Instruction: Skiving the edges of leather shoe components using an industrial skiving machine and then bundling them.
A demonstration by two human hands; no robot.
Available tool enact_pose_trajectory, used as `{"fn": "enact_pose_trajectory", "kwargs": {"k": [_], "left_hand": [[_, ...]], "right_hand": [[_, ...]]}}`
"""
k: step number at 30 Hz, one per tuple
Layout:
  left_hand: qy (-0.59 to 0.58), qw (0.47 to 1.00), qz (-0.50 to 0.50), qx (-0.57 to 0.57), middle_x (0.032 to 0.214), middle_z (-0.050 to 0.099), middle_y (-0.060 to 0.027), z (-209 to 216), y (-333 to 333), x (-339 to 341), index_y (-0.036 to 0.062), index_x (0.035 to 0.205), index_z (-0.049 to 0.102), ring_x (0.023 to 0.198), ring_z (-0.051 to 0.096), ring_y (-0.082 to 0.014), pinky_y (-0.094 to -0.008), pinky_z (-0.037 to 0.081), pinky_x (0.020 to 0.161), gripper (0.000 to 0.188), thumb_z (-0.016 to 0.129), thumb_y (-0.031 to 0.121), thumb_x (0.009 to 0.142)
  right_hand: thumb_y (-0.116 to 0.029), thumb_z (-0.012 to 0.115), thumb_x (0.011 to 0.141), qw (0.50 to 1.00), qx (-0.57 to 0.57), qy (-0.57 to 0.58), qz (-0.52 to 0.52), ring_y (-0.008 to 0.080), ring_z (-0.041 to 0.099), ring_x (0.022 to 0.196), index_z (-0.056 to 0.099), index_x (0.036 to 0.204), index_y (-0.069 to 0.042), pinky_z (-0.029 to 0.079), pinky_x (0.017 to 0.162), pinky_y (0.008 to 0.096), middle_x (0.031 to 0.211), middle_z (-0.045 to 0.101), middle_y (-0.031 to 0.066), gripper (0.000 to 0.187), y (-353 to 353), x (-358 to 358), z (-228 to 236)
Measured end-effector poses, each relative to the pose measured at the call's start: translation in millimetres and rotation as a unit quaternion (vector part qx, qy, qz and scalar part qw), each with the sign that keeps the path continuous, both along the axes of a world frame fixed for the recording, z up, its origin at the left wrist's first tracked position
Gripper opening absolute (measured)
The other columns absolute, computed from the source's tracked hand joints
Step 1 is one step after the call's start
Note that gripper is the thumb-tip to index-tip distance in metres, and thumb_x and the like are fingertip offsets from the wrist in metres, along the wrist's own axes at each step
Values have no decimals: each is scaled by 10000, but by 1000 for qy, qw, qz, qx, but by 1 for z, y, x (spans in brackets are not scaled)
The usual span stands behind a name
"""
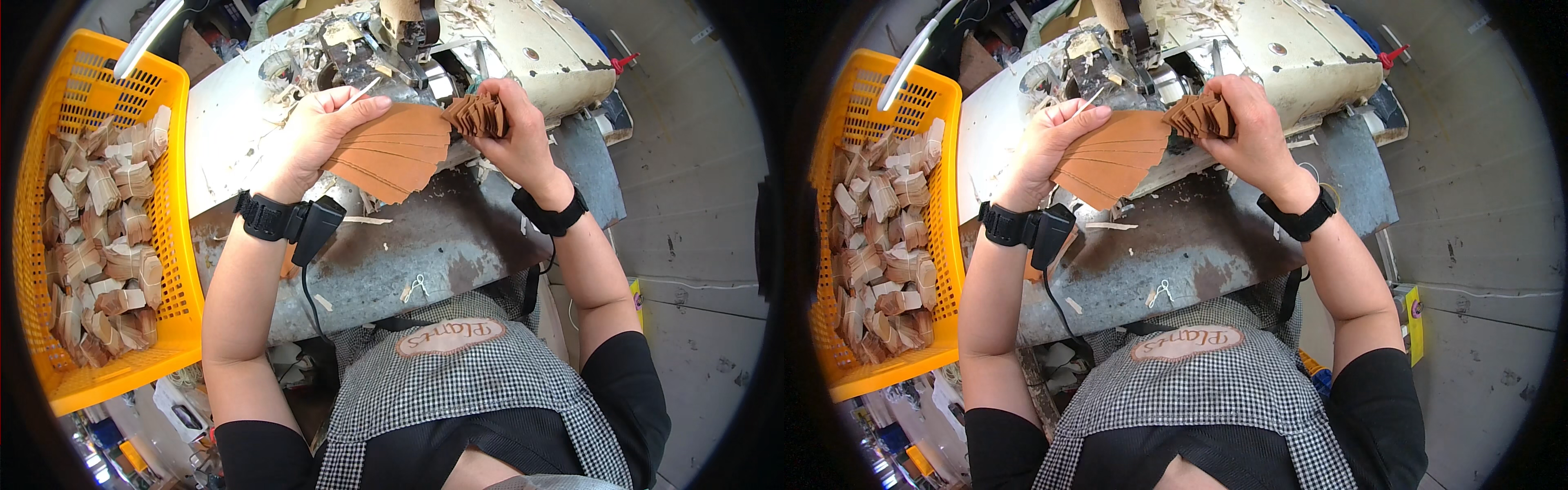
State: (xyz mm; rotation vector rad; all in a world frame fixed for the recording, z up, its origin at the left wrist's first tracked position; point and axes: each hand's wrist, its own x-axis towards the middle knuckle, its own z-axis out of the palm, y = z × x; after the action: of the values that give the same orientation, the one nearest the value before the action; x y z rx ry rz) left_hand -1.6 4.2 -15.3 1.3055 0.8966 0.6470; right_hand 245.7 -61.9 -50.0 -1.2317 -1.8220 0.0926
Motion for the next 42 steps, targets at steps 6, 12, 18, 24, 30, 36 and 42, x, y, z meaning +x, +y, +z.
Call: {"fn": "enact_pose_trajectory", "kwargs": {"k": [6, 12, 18, 24, 30, 36, 42], "left_hand": [[5, 1000, -2, 5, 728, 618, 49, -2, 1, -1, 113, 792, 596, 622, 557, -8, -176, 440, 585, 172, 672, 243, 875], [-3, 1000, 0, 4, 728, 618, 48, -2, 0, -1, 111, 792, 597, 621, 557, -7, -175, 439, 586, 173, 667, 243, 879], [-9, 1000, -1, -5, 731, 625, 43, 0, -2, 0, 109, 797, 602, 620, 561, -9, -176, 442, 586, 166, 665, 237, 880], [-6, 1000, 3, -4, 725, 624, 42, 2, -2, 0, 107, 792, 603, 616, 559, -10, -176, 439, 581, 169, 666, 237, 880], [-4, 1000, 3, -15, 722, 632, 33, 1, 1, -2, 107, 780, 603, 611, 574, -19, -177, 449, 572, 184, 668, 248, 879], [21, 999, -19, -22, 715, 652, 9, 11, -5, -3, 76, 791, 629, 587, 584, -32, -185, 455, 550, 216, 675, 270, 874], [4, 998, -49, -49, 781, 653, 9, 16, 1, -12, 67, 858, 617, 658, 595, -35, -186, 474, 597, 159, 661, 218, 887]], "right_hand": [[0, 757, 585, 1000, -1, -1, -4, 320, 533, 841, 524, 986, -52, 435, 764, 374, 881, 562, 113, 466, -1, -1, 0], [10, 744, 581, 1000, -4, -4, -5, 324, 531, 836, 520, 981, -50, 433, 765, 377, 876, 560, 115, 462, -2, -1, 0], [19, 723, 578, 1000, 7, -6, -4, 329, 534, 848, 519, 981, -45, 435, 776, 377, 877, 559, 120, 457, -1, 0, -3], [15, 728, 579, 1000, 5, -7, -6, 332, 535, 858, 520, 985, -45, 434, 782, 382, 886, 563, 123, 460, -1, 0, -2], [-9, 757, 621, 999, -9, 31, 1, 293, 550, 820, 519, 1012, -42, 457, 744, 345, 874, 560, 110, 458, -1, 3, -1], [-32, 748, 765, 997, -6, 81, 3, 60, 519, 750, 491, 1042, -27, 452, 687, 222, 836, 575, 20, 378, -6, 12, 13], [-32, 740, 772, 997, 25, 70, -7, 67, 527, 694, 489, 1042, -36, 450, 641, 223, 779, 577, 13, 369, -4, 18, 23]]}}
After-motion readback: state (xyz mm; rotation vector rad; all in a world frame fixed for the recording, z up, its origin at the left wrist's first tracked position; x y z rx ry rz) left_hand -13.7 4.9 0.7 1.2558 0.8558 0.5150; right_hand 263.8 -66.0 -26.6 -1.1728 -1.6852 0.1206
